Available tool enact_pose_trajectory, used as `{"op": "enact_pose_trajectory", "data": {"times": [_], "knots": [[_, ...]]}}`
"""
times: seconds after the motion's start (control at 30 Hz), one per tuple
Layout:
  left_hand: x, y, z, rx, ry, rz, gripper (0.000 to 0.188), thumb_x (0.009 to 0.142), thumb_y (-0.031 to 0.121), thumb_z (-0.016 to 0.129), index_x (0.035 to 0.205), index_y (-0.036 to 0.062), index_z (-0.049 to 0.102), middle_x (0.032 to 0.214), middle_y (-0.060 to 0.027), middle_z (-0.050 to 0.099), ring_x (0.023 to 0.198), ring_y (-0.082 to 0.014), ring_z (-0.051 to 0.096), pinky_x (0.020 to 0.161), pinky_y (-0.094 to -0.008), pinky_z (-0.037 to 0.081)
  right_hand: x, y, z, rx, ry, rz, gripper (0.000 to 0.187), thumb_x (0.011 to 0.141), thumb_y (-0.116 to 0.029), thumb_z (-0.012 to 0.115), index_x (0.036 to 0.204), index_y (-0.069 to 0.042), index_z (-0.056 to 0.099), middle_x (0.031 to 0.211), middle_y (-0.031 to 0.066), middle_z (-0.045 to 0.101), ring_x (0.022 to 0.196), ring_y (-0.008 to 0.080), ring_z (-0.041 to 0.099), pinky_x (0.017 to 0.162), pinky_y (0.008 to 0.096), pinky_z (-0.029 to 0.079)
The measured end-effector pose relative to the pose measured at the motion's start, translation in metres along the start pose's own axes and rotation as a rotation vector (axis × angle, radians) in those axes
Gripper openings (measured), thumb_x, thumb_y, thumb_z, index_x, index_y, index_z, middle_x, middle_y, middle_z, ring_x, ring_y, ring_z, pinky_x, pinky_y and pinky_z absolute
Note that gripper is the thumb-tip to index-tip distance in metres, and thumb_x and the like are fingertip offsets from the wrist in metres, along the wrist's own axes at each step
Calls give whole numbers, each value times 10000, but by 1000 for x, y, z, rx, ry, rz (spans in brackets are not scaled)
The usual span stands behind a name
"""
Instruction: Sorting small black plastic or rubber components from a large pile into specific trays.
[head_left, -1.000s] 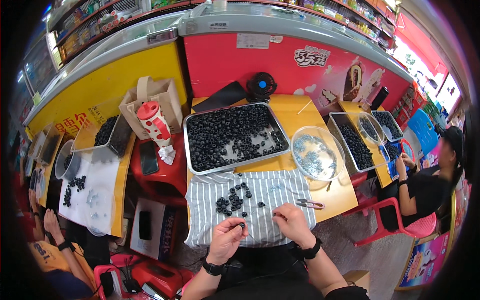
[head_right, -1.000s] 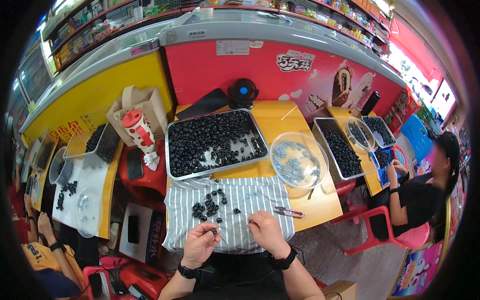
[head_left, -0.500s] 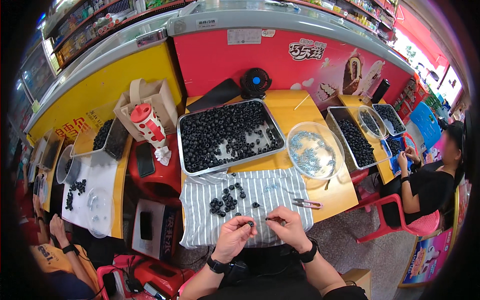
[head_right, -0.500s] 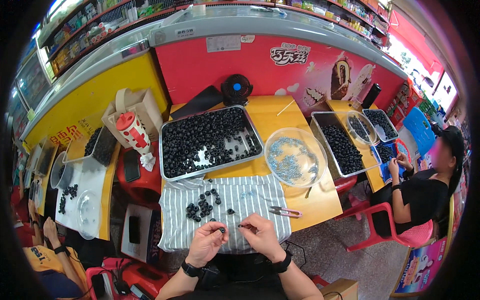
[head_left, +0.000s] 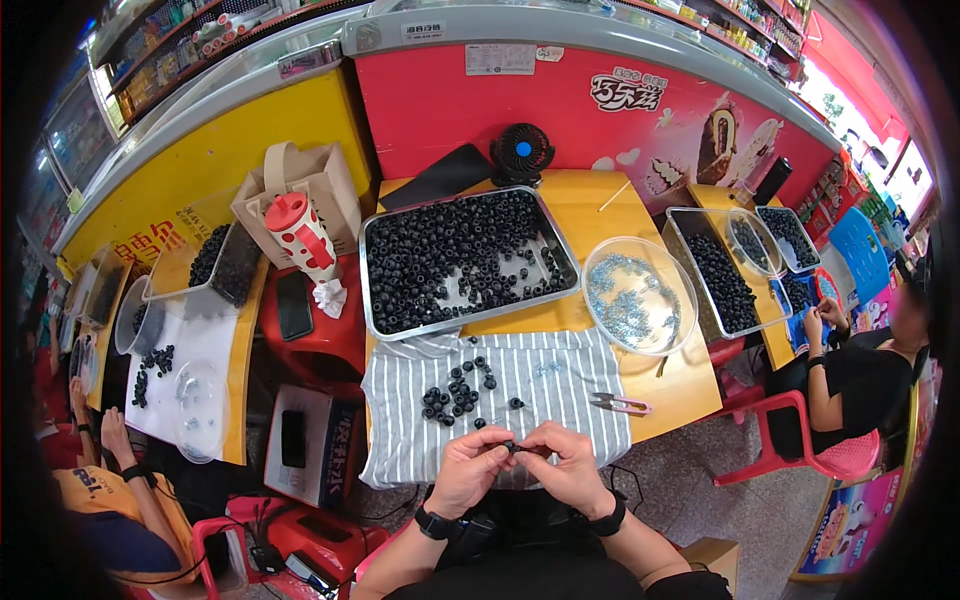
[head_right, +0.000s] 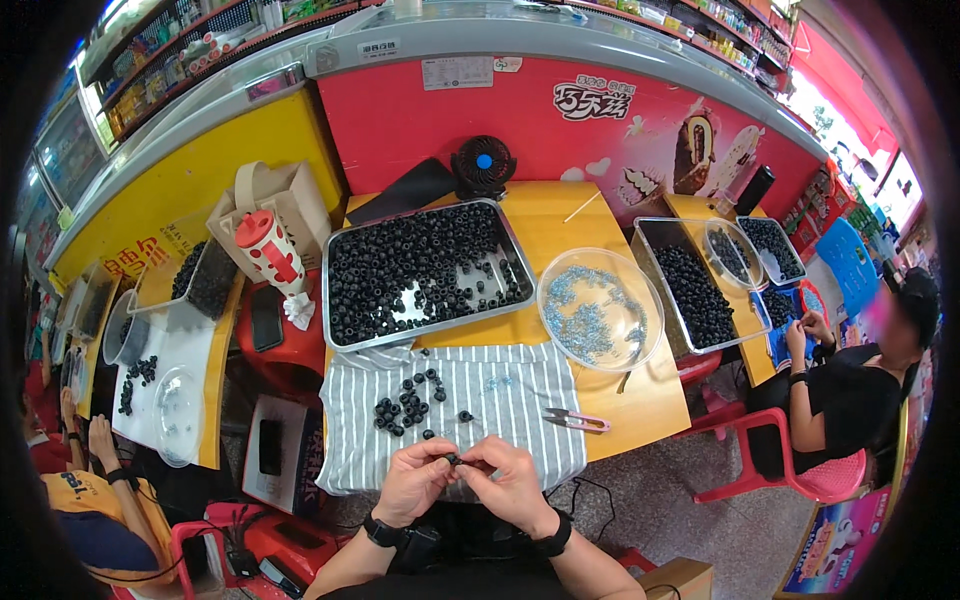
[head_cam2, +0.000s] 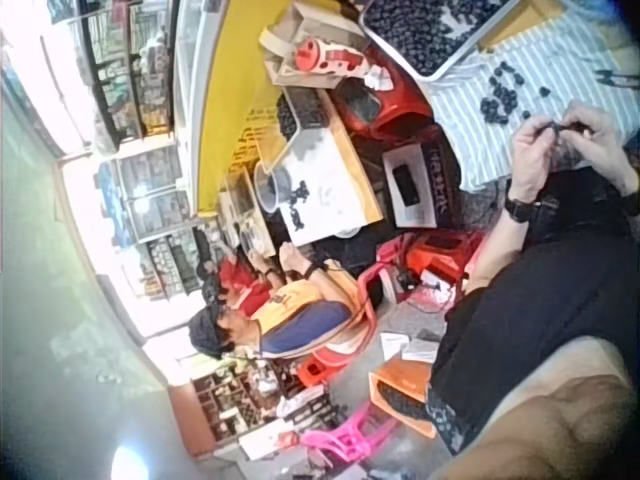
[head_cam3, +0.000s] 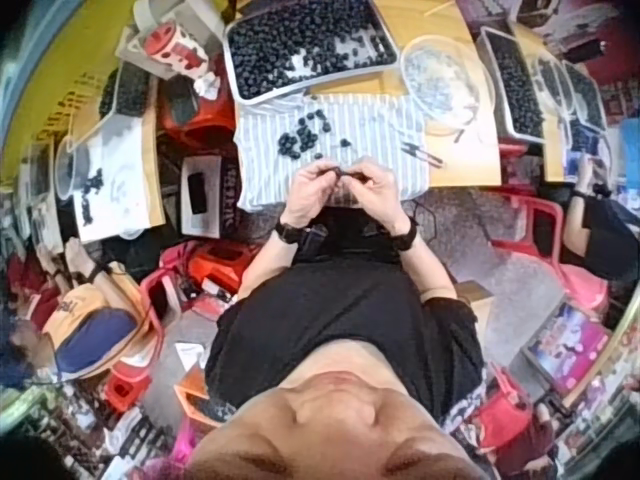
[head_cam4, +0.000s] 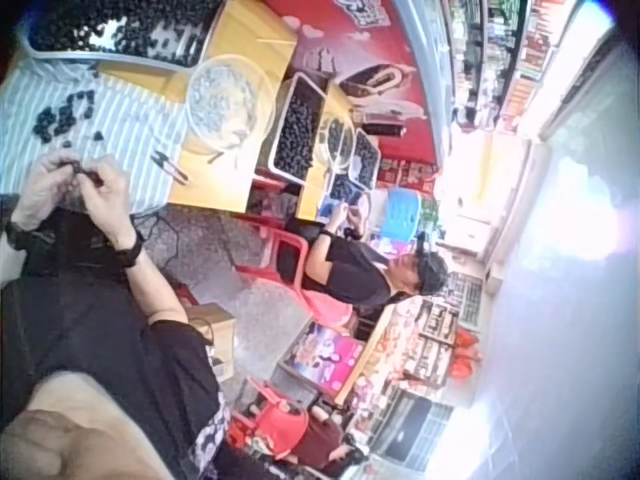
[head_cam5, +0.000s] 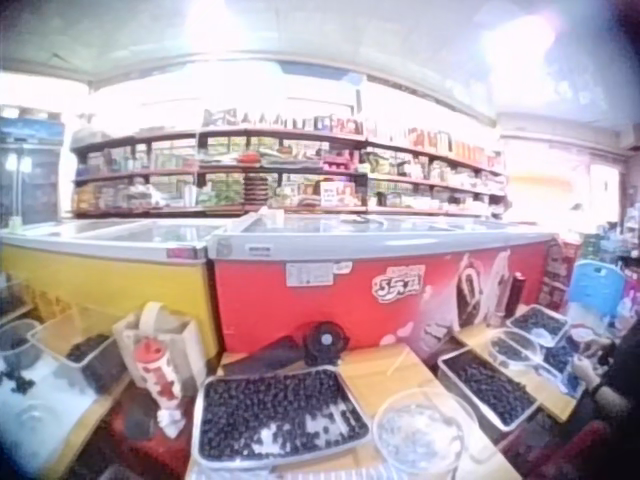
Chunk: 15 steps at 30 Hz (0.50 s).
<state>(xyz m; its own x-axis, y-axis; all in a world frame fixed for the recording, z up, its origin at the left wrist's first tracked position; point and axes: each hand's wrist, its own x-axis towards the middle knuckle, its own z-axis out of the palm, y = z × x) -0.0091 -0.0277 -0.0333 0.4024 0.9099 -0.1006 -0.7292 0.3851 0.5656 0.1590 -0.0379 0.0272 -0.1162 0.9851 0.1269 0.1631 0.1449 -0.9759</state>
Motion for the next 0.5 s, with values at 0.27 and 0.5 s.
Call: {"op": "enact_pose_trajectory", "data": {"times": [0.27,0.5], "knots": [[0,-2,-1,95,-3,25,204,883,-55,597,1079,-48,651,1049,-94,590,879,-161,624,763,-265,532,-1,-1,2,-225,-11,-104,88,758,47,687,827,27,636,753,87,608,638,146,629,560,254,497],[-1,-2,-3,122,-34,34,201,879,-42,611,1075,-47,658,1029,-90,588,858,-149,614,761,-257,524,2,-3,-4,-226,-105,-66,114,751,38,713,831,24,634,716,70,609,621,132,611,553,243,479]]}}
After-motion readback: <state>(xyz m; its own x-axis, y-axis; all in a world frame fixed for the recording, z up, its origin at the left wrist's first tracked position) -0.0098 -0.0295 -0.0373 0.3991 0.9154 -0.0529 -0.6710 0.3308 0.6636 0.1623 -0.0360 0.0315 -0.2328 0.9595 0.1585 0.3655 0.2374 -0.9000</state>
